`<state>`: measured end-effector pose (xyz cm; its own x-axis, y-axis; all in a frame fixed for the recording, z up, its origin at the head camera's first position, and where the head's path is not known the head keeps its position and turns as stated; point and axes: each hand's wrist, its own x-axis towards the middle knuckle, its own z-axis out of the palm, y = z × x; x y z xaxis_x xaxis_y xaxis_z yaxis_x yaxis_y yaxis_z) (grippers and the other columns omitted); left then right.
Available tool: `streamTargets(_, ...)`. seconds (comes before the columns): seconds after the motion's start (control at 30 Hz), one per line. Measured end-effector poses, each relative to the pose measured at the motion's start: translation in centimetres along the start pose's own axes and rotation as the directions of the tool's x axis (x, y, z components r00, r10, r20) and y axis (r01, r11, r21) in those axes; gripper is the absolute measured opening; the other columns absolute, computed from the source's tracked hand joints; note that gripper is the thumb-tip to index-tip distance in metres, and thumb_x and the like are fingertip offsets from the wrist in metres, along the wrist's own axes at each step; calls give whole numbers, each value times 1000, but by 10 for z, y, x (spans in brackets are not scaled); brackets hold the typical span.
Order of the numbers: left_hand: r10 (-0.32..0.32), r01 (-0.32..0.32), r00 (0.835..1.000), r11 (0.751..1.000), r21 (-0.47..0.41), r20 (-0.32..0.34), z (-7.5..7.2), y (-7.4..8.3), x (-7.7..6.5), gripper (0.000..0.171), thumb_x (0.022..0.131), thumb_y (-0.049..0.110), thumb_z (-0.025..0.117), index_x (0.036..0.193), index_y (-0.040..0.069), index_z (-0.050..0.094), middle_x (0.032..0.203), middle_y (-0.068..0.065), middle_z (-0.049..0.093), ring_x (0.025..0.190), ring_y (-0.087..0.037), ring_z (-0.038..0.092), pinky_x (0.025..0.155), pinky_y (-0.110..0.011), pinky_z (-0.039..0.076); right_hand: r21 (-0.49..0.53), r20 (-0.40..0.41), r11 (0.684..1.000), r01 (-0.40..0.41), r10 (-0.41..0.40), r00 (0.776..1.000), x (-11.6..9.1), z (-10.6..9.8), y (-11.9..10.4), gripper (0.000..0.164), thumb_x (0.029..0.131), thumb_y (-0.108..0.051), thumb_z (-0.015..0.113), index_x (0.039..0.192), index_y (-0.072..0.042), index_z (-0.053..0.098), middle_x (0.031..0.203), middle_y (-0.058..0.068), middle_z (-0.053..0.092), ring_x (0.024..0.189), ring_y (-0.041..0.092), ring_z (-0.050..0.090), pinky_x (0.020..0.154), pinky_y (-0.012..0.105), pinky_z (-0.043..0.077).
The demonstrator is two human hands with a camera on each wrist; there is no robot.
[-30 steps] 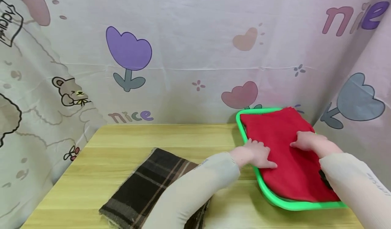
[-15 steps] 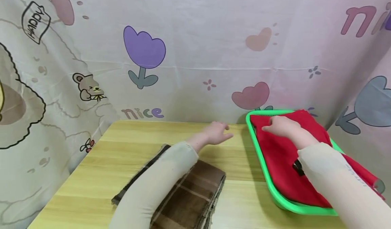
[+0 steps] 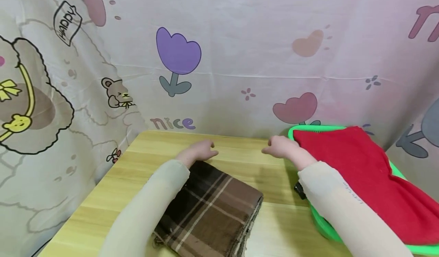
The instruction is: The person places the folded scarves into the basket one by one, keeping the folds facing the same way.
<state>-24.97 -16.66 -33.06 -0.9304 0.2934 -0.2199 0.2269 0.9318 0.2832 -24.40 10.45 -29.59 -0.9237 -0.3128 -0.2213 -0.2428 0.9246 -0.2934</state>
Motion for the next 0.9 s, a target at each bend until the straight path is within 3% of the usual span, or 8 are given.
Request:
streamTargets(0.13,-38,38,998,999,0,49,0,-20,-5,47,94,27,49,126,-8,50,130,-22,53,118,-34,52,101,-44,41,-14,32,1000,22,-21,999,7,20,-10,28,88,-34,57,84,-6,57,76,3,55,66,16,50,58,31,39)
streamTargets(0.23,-78,75,986,997,23,149,0,-32,-10,43,94,26,49,117,-9,55,124,-23,56,111,-34,55,97,-44,43,-15,90,1000,12,-11,996,9,35,-16,27,88,-34,58,87,-7,58,77,5,57,62,16,52,55,31,39)
streamTargets(0.3,-117,114,966,993,27,232,1,-38,-14,43,94,27,49,117,-8,55,125,-22,55,112,-34,55,96,-43,45,-13,129,1000,8,-7,992,10,44,-20,25,88,-34,59,85,-9,57,72,3,54,58,15,50,53,29,39)
streamTargets(0.4,-184,197,918,980,1,350,2,-45,-21,44,95,29,50,122,-5,54,128,-20,54,114,-33,55,94,-40,47,0,195,1000,0,0,981,11,56,-24,26,88,-33,60,78,-10,53,67,1,46,53,13,43,50,29,39)
streamTargets(0.53,-258,305,872,951,-48,416,5,-51,-27,46,91,30,57,122,-3,55,123,-21,56,109,-33,57,91,-39,48,0,305,1000,-22,20,952,8,70,-27,30,86,-34,64,70,-12,49,66,1,46,54,15,45,51,29,41)
streamTargets(0.7,-272,310,869,950,-27,412,10,-54,-27,44,88,29,62,120,-2,58,121,-18,58,107,-30,57,91,-39,48,42,401,998,-56,35,915,5,85,-28,34,84,-25,66,59,-13,46,55,1,44,50,16,44,47,27,38)
streamTargets(0.83,-259,268,867,963,40,426,13,-53,-24,45,89,28,62,125,1,56,129,-14,55,117,-29,53,96,-39,45,112,427,992,-54,1,904,8,94,-28,44,85,-13,63,51,-16,36,46,-4,27,41,10,32,41,22,31)
streamTargets(0.9,-248,249,865,967,56,436,15,-52,-24,46,90,26,60,127,0,54,133,-15,52,122,-30,49,100,-40,42,124,424,991,-42,-15,905,9,95,-28,45,85,-9,62,50,-16,34,45,-5,25,38,8,34,40,20,33)
